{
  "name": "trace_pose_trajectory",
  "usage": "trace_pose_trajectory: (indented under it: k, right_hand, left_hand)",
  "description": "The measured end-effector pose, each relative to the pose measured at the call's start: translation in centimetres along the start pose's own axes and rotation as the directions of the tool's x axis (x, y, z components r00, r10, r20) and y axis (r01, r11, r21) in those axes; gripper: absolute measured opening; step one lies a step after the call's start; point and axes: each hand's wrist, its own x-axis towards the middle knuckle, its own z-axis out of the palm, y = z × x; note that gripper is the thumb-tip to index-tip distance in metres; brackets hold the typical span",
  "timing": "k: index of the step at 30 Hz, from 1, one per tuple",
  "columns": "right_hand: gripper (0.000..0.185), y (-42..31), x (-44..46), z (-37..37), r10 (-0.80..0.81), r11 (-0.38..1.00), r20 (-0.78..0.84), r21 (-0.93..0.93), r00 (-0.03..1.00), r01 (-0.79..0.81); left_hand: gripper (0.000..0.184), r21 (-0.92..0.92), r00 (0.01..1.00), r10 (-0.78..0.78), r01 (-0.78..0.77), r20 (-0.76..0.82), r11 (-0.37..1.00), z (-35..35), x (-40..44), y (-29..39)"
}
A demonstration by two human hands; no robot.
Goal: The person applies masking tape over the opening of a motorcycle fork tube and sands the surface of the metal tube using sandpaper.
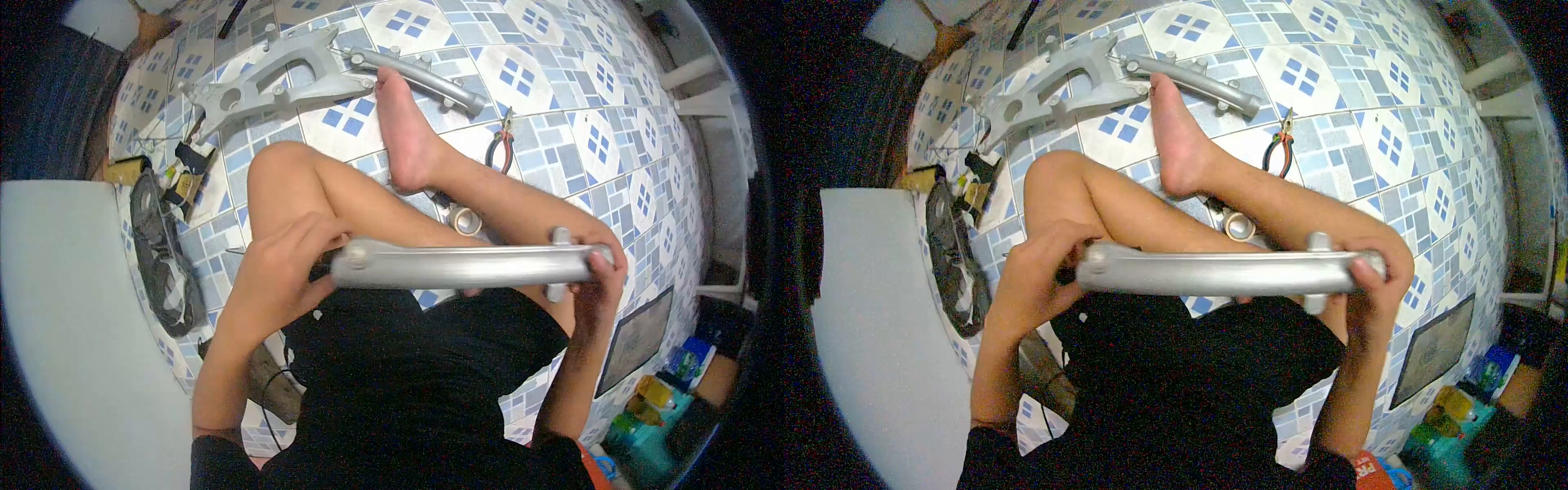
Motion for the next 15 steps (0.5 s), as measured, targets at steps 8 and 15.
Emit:
trace_pose_trajectory:
  k: [8,15]
  right_hand:
    - [0.045,0.1,-0.8,-10.7,0.031,0.999,-0.397,0.026,0.917,-0.022]
    - [0.053,0.8,-4.1,-10.2,0.063,0.997,-0.085,0.049,0.994,-0.059]
  left_hand:
    - [0.015,-0.084,0.983,0.181,-0.182,-0.015,0.980,3.1,3.0,2.8]
    - [0.031,0.556,0.788,0.614,-0.486,-0.055,0.674,-6.1,6.6,6.2]
